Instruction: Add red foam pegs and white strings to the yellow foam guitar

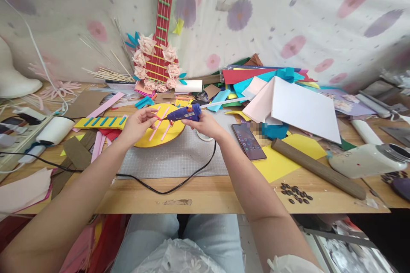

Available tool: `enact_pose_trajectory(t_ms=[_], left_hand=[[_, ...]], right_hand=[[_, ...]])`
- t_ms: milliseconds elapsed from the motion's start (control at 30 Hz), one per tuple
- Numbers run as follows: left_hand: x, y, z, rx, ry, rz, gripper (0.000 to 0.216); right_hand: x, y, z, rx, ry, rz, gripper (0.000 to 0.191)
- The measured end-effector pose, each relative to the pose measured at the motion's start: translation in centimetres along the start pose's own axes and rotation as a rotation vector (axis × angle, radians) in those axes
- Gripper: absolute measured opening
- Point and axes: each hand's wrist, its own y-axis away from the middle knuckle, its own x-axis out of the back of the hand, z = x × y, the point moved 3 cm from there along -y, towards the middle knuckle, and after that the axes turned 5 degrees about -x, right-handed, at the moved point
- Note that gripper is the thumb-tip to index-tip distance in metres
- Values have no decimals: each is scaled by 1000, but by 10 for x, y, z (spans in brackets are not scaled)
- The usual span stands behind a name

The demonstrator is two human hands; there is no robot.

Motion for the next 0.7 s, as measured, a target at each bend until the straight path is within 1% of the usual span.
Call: enact_pose_trajectory(t_ms=[400,700], left_hand=[[0,0,-5,-45,-83,-32,30],[2,0,-3,-28,-103,-27,28]], right_hand=[[-3,-4,3,28,0,4,39],[-4,-7,6,47,6,8,39]])
